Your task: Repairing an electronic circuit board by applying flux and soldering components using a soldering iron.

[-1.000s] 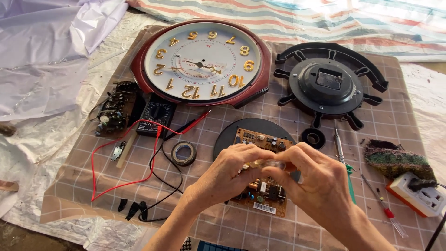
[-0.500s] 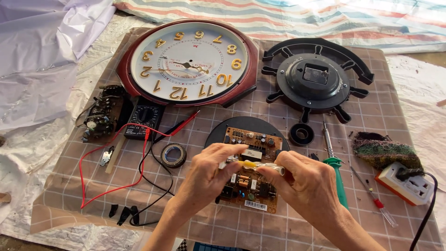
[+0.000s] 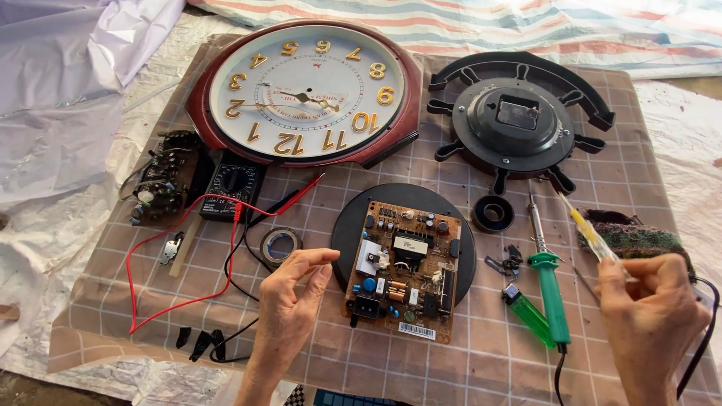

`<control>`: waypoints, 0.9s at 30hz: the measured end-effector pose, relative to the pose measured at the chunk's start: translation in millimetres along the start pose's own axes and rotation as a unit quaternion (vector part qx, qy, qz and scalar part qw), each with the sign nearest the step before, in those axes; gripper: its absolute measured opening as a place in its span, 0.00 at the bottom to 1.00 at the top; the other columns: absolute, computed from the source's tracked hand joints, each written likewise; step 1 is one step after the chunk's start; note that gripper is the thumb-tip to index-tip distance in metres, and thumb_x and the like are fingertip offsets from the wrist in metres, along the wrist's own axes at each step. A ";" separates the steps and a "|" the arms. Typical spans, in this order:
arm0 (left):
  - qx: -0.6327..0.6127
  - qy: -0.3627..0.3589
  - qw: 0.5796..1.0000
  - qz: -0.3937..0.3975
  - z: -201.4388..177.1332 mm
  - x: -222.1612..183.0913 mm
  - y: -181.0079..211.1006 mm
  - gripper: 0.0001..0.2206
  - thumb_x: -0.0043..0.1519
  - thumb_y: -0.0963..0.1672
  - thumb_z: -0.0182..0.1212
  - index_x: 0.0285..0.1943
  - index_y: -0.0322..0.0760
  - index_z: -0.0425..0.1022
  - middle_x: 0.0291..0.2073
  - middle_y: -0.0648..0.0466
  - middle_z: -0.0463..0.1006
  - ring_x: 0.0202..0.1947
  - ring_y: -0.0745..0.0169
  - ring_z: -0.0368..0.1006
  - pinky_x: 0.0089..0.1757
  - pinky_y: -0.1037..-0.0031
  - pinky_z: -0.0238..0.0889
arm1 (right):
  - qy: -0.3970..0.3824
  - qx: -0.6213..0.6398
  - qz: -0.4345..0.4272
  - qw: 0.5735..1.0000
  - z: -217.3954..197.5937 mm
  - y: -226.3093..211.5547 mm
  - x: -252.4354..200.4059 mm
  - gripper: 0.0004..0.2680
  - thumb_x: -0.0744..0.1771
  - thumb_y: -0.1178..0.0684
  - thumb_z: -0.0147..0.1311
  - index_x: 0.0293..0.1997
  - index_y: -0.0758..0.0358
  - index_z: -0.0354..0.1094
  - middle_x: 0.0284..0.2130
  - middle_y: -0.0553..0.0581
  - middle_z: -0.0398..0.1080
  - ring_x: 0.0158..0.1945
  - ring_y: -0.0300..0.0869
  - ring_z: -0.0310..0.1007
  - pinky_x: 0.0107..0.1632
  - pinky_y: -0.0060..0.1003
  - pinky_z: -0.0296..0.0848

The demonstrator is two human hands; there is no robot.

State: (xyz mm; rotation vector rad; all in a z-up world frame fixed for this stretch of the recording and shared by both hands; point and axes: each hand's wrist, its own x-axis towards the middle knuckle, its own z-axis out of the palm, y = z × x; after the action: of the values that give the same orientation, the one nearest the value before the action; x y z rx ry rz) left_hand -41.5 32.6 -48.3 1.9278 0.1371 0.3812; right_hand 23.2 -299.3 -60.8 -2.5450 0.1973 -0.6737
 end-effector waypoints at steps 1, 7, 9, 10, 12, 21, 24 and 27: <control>-0.007 0.003 1.000 -0.003 1.9 -1.0 -3.1 0.09 0.55 0.42 0.50 0.38 0.35 0.74 0.35 0.55 0.76 0.36 0.69 0.73 0.38 0.84 0.66 | 0.023 -0.061 -0.028 0.997 7.8 19.9 -3.7 0.08 0.69 0.55 0.57 0.33 0.65 0.63 0.27 0.52 0.67 0.28 0.41 0.66 0.42 0.36 0.62; 0.016 0.005 1.000 0.010 12.1 -2.9 -2.6 0.08 0.55 0.41 0.50 0.39 0.35 0.74 0.35 0.56 0.75 0.34 0.71 0.72 0.36 0.86 0.66 | -0.044 -0.152 -0.040 0.987 25.7 37.6 -6.5 0.06 0.65 0.50 0.54 0.31 0.59 0.63 0.25 0.51 0.69 0.29 0.46 0.70 0.38 0.40 0.65; 0.017 0.007 1.000 0.008 11.5 -2.3 -0.6 0.08 0.54 0.40 0.50 0.38 0.36 0.74 0.36 0.56 0.75 0.35 0.71 0.72 0.36 0.86 0.66 | -0.063 -0.171 -0.028 0.983 29.4 37.2 -4.5 0.07 0.64 0.47 0.54 0.32 0.57 0.62 0.25 0.51 0.70 0.30 0.48 0.70 0.37 0.41 0.65; 0.018 0.009 1.000 0.006 12.1 -1.8 0.3 0.08 0.54 0.40 0.50 0.38 0.36 0.74 0.37 0.56 0.75 0.35 0.71 0.72 0.36 0.85 0.66 | -0.081 -0.191 -0.016 0.978 30.7 37.6 -3.3 0.08 0.64 0.44 0.53 0.32 0.54 0.62 0.25 0.52 0.71 0.31 0.50 0.71 0.37 0.42 0.66; 0.070 0.012 0.996 0.050 15.3 0.6 0.5 0.07 0.54 0.41 0.52 0.39 0.38 0.73 0.36 0.56 0.74 0.37 0.68 0.69 0.38 0.81 0.64 | -0.089 -0.187 -0.005 0.978 29.0 34.3 -0.7 0.08 0.63 0.44 0.53 0.36 0.54 0.62 0.26 0.51 0.71 0.32 0.52 0.71 0.37 0.44 0.65; 0.267 -0.104 0.908 0.305 53.2 31.2 13.6 0.04 0.47 0.37 0.60 0.29 0.33 0.71 0.26 0.54 0.66 0.31 0.59 0.58 0.36 0.68 0.55 | -0.134 -0.176 -0.008 0.975 26.0 17.6 -1.0 0.11 0.62 0.46 0.53 0.45 0.51 0.62 0.32 0.48 0.71 0.38 0.47 0.70 0.35 0.45 0.67; 0.327 -0.128 0.877 0.327 58.9 35.3 12.4 0.06 0.43 0.34 0.57 0.24 0.34 0.68 0.24 0.53 0.65 0.29 0.58 0.57 0.35 0.69 0.52 | -0.131 -0.167 -0.007 0.977 25.1 18.3 -1.8 0.10 0.62 0.45 0.52 0.44 0.50 0.63 0.32 0.48 0.70 0.38 0.47 0.70 0.35 0.44 0.67; 0.357 -0.128 0.862 0.335 60.6 35.0 7.5 0.09 0.40 0.33 0.56 0.25 0.35 0.67 0.25 0.53 0.64 0.29 0.57 0.58 0.36 0.69 0.50 | -0.123 -0.163 -0.013 0.979 26.6 22.4 -3.2 0.10 0.62 0.46 0.52 0.44 0.50 0.63 0.32 0.47 0.69 0.37 0.46 0.70 0.34 0.43 0.66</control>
State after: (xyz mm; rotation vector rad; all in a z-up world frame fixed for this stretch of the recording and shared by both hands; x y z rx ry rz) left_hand 10.7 -14.2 -54.9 2.7198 -0.6847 0.5754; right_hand 33.4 -306.5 -93.4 -2.9201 0.2018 -0.3519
